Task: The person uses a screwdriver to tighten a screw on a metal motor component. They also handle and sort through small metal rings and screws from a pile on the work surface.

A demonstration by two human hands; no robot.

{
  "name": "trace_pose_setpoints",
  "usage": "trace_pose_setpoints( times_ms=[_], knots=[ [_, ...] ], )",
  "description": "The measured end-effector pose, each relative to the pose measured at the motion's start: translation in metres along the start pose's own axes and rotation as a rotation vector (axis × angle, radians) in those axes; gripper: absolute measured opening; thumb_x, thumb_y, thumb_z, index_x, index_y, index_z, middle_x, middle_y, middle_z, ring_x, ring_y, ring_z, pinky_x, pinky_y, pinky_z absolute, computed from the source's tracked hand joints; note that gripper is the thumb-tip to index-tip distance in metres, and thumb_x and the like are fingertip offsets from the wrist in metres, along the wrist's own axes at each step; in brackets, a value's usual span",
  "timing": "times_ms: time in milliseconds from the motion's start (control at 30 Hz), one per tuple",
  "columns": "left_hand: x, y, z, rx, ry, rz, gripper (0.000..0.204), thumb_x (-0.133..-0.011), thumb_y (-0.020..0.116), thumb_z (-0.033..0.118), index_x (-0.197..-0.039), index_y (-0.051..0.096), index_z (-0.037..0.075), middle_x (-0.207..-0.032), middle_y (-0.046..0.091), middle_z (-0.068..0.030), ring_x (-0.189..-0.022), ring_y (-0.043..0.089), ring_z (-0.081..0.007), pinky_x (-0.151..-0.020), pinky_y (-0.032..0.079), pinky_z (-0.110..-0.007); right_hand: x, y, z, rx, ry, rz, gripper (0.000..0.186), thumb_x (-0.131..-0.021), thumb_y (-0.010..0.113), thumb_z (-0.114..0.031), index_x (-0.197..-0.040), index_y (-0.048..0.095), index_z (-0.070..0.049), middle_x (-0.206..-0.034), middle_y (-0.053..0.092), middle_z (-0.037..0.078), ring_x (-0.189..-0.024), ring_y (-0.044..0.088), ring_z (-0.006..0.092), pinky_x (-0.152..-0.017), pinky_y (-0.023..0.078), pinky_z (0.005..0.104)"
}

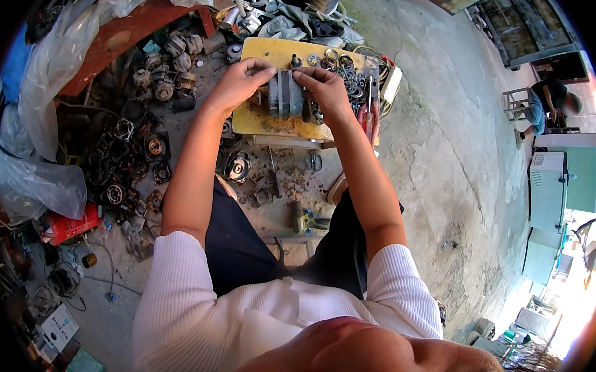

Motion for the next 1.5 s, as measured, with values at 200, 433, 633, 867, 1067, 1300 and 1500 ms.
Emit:
trace_pose_setpoints(
  times_ms=[200,433,633,867,1067,1300,1500],
  knots=[
    [-0.004,0.0,-0.003,-0.049,-0.036,0.008,0.028,-0.093,0.064,0.027,-0.107,0.064,0.002,-0.098,0.065,-0.0016,-0.09,0.057,-0.0082,-0.079,0.045,-0.024,0.0,-0.001,0.0,-0.003,-0.01,0.003,0.019,-0.086,0.071,-0.014,-0.099,0.071,0.0,-0.086,0.07,0.002,-0.071,0.059,0.0065,-0.064,0.047,0.0218],
    [0.005,0.003,0.006,0.003,-0.035,-0.007,0.03,-0.094,0.063,0.028,-0.106,0.065,0.0,-0.096,0.065,-0.0023,-0.088,0.056,-0.0079,-0.077,0.044,-0.025,0.0,-0.001,0.0,0.001,-0.024,0.008,0.019,-0.086,0.072,-0.014,-0.099,0.071,0.0,-0.086,0.07,0.002,-0.071,0.059,0.0065,-0.064,0.047,0.0221],
    [-0.002,-0.001,0.0,-0.104,-0.042,0.051,0.03,-0.093,0.064,0.029,-0.106,0.065,0.001,-0.096,0.065,-0.0021,-0.088,0.056,-0.0081,-0.077,0.045,-0.025,-0.001,-0.001,0.0,0.012,-0.031,0.014,0.02,-0.086,0.072,-0.014,-0.099,0.071,0.001,-0.085,0.07,0.003,-0.07,0.059,0.0066,-0.063,0.047,0.0218],
    [-0.002,-0.002,-0.003,-0.065,-0.039,0.042,0.03,-0.093,0.064,0.029,-0.105,0.065,0.001,-0.095,0.065,-0.0014,-0.088,0.056,-0.0083,-0.078,0.045,-0.025,0.0,0.0,-0.002,0.035,-0.039,0.012,0.02,-0.086,0.072,-0.014,-0.099,0.071,0.0,-0.085,0.069,0.002,-0.069,0.058,0.006,-0.062,0.046,0.0215],
    [-0.002,-0.001,0.0,-0.035,-0.018,0.024,0.03,-0.093,0.064,0.029,-0.104,0.065,0.001,-0.096,0.065,-0.0018,-0.089,0.057,-0.0083,-0.079,0.044,-0.025,0.0,-0.001,-0.002,0.05,-0.048,0.022,0.019,-0.086,0.071,-0.014,-0.099,0.071,0.0,-0.084,0.069,0.002,-0.068,0.057,0.0055,-0.061,0.045,0.021],
    [-0.006,-0.003,-0.005,-0.087,-0.057,0.038,0.03,-0.093,0.065,0.029,-0.107,0.066,0.003,-0.098,0.065,-0.0024,-0.092,0.058,-0.0095,-0.083,0.045,-0.026,0.0,0.0,-0.003,0.037,-0.056,0.029,0.019,-0.086,0.072,-0.014,-0.099,0.071,0.0,-0.083,0.069,0.001,-0.067,0.056,0.005,-0.061,0.045,0.0208],
    [0.004,-0.002,0.0,-0.051,-0.087,-0.007,0.034,-0.094,0.063,0.032,-0.112,0.064,0.003,-0.105,0.065,-0.0034,-0.097,0.057,-0.0109,-0.085,0.045,-0.028,0.001,0.0,-0.003,0.034,-0.057,0.021,0.019,-0.087,0.071,-0.014,-0.098,0.071,0.001,-0.084,0.069,0.002,-0.068,0.057,0.0051,-0.061,0.045,0.0208]
  ],
)
Point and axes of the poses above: each hand's wrist, its own x-axis away from the middle knuckle, its own y-axis out of the palm, z = x × y, the point moved 9 cm from there along -x, towards the middle knuckle
